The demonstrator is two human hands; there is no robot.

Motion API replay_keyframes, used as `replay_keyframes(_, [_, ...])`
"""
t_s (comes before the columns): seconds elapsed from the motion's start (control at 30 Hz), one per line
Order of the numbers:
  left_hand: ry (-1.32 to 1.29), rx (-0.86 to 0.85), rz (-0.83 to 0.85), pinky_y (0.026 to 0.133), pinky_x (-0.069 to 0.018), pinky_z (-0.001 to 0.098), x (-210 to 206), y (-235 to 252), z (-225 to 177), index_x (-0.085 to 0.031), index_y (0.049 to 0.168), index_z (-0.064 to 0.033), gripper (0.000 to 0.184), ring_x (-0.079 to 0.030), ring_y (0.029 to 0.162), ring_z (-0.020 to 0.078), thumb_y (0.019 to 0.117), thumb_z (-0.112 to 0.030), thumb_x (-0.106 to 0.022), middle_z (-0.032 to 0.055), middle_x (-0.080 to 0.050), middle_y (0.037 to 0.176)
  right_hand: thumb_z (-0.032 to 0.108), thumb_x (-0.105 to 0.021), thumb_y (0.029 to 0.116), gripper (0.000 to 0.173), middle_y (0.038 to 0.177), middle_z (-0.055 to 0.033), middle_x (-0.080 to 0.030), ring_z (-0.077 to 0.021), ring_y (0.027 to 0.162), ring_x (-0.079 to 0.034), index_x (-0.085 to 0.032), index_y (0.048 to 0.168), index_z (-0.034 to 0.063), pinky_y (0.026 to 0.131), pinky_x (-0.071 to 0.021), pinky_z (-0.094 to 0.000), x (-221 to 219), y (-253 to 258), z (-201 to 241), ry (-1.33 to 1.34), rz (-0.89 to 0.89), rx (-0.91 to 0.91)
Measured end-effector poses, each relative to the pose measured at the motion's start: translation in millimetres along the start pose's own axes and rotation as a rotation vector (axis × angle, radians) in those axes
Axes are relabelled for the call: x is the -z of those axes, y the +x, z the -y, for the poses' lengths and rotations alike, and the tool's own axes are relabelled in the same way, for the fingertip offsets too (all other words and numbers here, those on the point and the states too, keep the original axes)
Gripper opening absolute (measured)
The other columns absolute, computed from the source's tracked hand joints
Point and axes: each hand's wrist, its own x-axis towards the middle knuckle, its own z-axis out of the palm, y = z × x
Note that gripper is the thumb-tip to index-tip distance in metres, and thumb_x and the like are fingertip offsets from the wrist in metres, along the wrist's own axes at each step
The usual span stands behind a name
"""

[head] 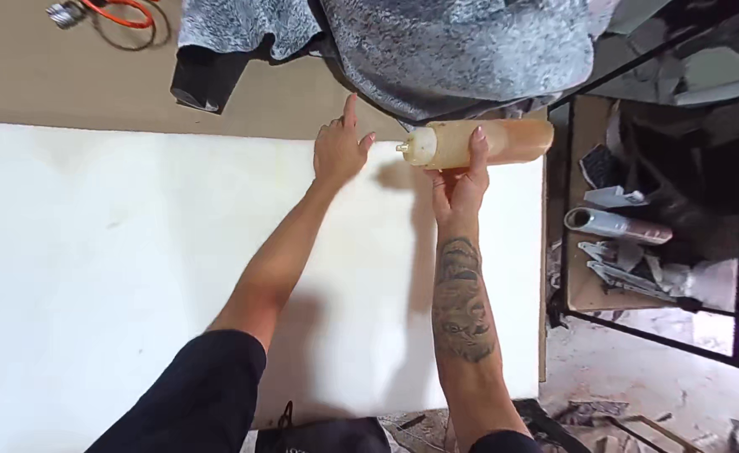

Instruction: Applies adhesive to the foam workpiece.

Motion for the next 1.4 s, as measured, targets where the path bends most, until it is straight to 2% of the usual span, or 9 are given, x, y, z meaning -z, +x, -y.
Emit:
replay_keyframes(0.2, [0.071, 0.096, -0.049, 0.118, -0.0265, 0.0642, -11.7, -1.1, -1.8, -0.036, 0.158, -0.0185, 0.080, -0.048, 0.142, 0.0294, 0.0843, -0.013, -0.067, 0.0097, -0.055, 0.149, 0.025, -0.073, 0.0971, 0.071, 0.118, -0.0229, -0.064, -0.0385, 0.095, -0.071, -0.028, 0.149, 0.0063, 0.071, -0.0638, -0.0557, -13.3, 33.0, -26.6, -0.269, -0.090, 0.194])
replay_keyframes(0.3, [0.054, 0.142, 0.006, 0.114, -0.0283, 0.0706, -10.5, 2.4, -3.2, -0.036, 0.158, -0.0218, 0.086, -0.041, 0.147, 0.0338, 0.0801, -0.007, -0.069, 0.0107, -0.046, 0.157, 0.017, -0.082, 0.0890, 0.083, 0.118, -0.0215, -0.062, -0.0367, 0.091, -0.072, -0.023, 0.146, 0.0043, 0.063, -0.0651, -0.0517, -19.4, 34.8, -34.9, -0.392, -0.067, 0.339])
replay_keyframes(0.47, [0.031, 0.143, 0.005, 0.117, -0.0273, 0.0645, -9.1, -0.5, -1.0, -0.036, 0.158, -0.0207, 0.078, -0.041, 0.146, 0.0313, 0.0868, -0.013, -0.068, 0.0103, -0.046, 0.157, 0.018, -0.095, 0.0717, 0.106, 0.125, -0.0224, -0.058, -0.0323, 0.110, -0.068, -0.022, 0.145, -0.0044, 0.081, -0.0658, -0.0490, -26.6, 24.7, -54.0, -0.605, -0.130, 0.576])
replay_keyframes(0.57, [0.033, 0.132, -0.020, 0.118, -0.0269, 0.0633, -10.0, -2.9, -0.1, -0.036, 0.158, -0.0201, 0.076, -0.042, 0.147, 0.0308, 0.0886, -0.015, -0.066, 0.0103, -0.047, 0.157, 0.021, -0.097, 0.0668, 0.115, 0.135, -0.0232, -0.053, -0.0258, 0.126, -0.059, -0.021, 0.146, -0.0101, 0.106, -0.0545, -0.0407, -39.0, 6.0, -65.0, -0.751, -0.173, 0.726])
replay_keyframes(0.67, [0.025, 0.110, -0.034, 0.118, -0.0247, 0.0641, -10.6, -7.1, 0.5, -0.037, 0.158, -0.0191, 0.076, -0.040, 0.147, 0.0320, 0.0882, -0.013, -0.066, 0.0115, -0.045, 0.158, 0.011, -0.099, 0.0629, 0.105, 0.126, -0.0225, -0.057, -0.0271, 0.119, -0.063, -0.029, 0.138, -0.0109, 0.101, -0.0578, -0.0434, -40.7, -14.8, -75.3, -0.685, -0.126, 0.859])
replay_keyframes(1.0, [0.028, 0.045, -0.049, 0.119, -0.0265, 0.0616, -11.2, -11.3, 2.6, -0.039, 0.156, -0.0162, 0.070, -0.037, 0.149, 0.0312, 0.0905, -0.015, -0.061, 0.0112, -0.045, 0.158, 0.017, -0.096, 0.0702, 0.105, 0.133, -0.0193, -0.056, -0.0258, 0.124, -0.061, -0.025, 0.145, -0.0053, 0.104, -0.0565, -0.0447, 11.2, -95.3, -55.5, -0.671, -0.294, 0.642])
replay_keyframes(1.13, [0.136, 0.008, -0.134, 0.125, -0.0153, 0.0587, -19.0, -23.8, 0.9, -0.036, 0.159, -0.0108, 0.063, -0.029, 0.154, 0.0312, 0.1031, -0.038, -0.047, 0.0138, -0.038, 0.163, 0.017, -0.097, 0.0683, 0.099, 0.125, -0.0139, -0.062, -0.0208, 0.117, -0.066, -0.032, 0.140, -0.0040, 0.099, -0.0595, -0.0415, 32.9, -159.3, -52.3, -0.714, -0.321, 0.610])
replay_keyframes(1.23, [0.245, -0.043, -0.168, 0.126, -0.0040, 0.0620, -27.0, -64.4, -2.1, -0.023, 0.164, -0.0058, 0.075, -0.015, 0.158, 0.0326, 0.1064, -0.054, -0.029, 0.0167, -0.024, 0.169, 0.014, -0.096, 0.0684, 0.094, 0.121, -0.0130, -0.065, -0.0211, 0.113, -0.068, -0.035, 0.137, -0.0037, 0.096, -0.0611, -0.0417, 46.3, -196.6, -51.3, -0.691, -0.316, 0.581])
replay_keyframes(1.4, [0.293, -0.066, -0.092, 0.125, -0.0001, 0.0645, -29.6, -177.9, -2.2, -0.016, 0.165, -0.0059, 0.076, -0.005, 0.160, 0.0296, 0.1068, -0.054, -0.025, 0.0119, -0.011, 0.173, 0.019, -0.096, 0.0701, 0.096, 0.125, -0.0132, -0.063, -0.0211, 0.118, -0.066, -0.033, 0.139, -0.0036, 0.100, -0.0595, -0.0413, 73.5, -251.2, -47.2, -0.697, -0.344, 0.548])
